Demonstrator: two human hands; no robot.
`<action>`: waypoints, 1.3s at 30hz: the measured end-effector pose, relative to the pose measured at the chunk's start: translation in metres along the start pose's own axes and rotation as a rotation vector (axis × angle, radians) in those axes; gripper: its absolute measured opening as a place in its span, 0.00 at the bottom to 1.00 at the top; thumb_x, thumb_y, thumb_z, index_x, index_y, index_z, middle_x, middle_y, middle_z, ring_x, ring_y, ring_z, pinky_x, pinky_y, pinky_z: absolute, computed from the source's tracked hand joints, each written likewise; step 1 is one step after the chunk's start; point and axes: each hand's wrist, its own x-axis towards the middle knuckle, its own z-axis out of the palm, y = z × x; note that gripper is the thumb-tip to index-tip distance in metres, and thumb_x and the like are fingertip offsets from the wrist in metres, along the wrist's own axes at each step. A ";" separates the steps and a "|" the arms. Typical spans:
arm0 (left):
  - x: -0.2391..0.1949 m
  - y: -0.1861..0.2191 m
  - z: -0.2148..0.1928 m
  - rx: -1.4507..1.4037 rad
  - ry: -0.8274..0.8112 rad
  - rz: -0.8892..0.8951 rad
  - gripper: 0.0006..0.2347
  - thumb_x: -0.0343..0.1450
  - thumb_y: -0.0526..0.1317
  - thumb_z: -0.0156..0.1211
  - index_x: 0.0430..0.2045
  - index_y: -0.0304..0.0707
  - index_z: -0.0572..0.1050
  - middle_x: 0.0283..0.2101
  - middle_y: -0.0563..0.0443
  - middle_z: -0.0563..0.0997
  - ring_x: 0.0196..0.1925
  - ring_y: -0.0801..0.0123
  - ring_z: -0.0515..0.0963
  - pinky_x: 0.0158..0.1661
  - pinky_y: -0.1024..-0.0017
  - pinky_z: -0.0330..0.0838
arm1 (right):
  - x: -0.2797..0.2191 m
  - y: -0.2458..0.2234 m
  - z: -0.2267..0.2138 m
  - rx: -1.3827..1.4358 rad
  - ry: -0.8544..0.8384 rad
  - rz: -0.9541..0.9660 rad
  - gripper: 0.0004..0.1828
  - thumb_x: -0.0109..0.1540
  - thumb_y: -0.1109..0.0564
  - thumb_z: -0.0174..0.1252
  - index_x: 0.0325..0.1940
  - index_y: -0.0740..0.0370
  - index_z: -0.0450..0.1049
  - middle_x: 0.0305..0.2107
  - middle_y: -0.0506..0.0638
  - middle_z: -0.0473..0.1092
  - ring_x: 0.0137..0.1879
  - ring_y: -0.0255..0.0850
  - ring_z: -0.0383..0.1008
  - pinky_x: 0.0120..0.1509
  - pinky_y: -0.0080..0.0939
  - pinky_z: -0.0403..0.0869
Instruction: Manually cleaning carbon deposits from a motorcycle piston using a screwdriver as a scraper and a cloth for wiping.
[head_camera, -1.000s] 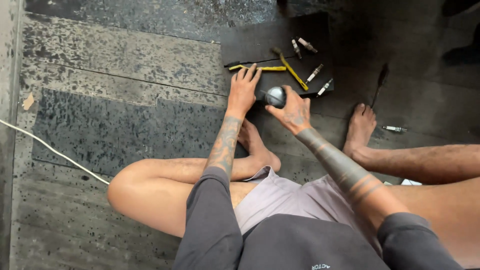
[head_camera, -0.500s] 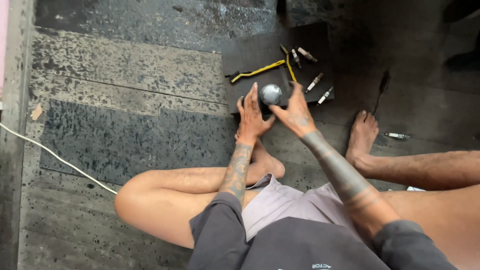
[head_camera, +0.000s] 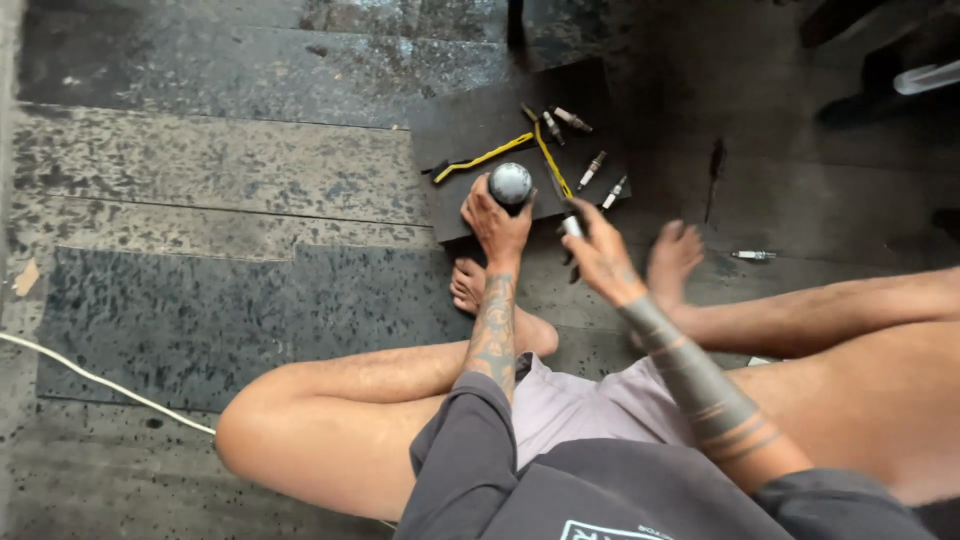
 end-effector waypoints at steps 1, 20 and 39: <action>0.005 0.008 -0.006 -0.004 -0.006 -0.002 0.42 0.54 0.60 0.78 0.59 0.40 0.66 0.56 0.49 0.75 0.55 0.60 0.78 0.60 0.56 0.63 | -0.001 -0.007 0.001 -0.003 0.003 0.006 0.34 0.59 0.64 0.57 0.71 0.65 0.64 0.54 0.76 0.70 0.60 0.71 0.70 0.61 0.66 0.72; 0.052 0.023 -0.054 -0.155 -0.465 0.065 0.38 0.56 0.44 0.78 0.63 0.41 0.68 0.57 0.42 0.75 0.60 0.46 0.77 0.58 0.53 0.73 | 0.003 0.018 0.015 -0.203 -0.052 -0.114 0.30 0.68 0.58 0.52 0.76 0.53 0.63 0.51 0.67 0.74 0.57 0.65 0.74 0.55 0.60 0.78; 0.035 0.013 -0.035 -0.138 -0.490 -0.030 0.38 0.51 0.46 0.78 0.58 0.42 0.69 0.53 0.45 0.78 0.58 0.50 0.78 0.55 0.51 0.71 | 0.010 -0.003 0.007 -0.436 -0.114 -0.050 0.30 0.69 0.55 0.43 0.78 0.43 0.59 0.42 0.67 0.75 0.49 0.70 0.76 0.51 0.71 0.77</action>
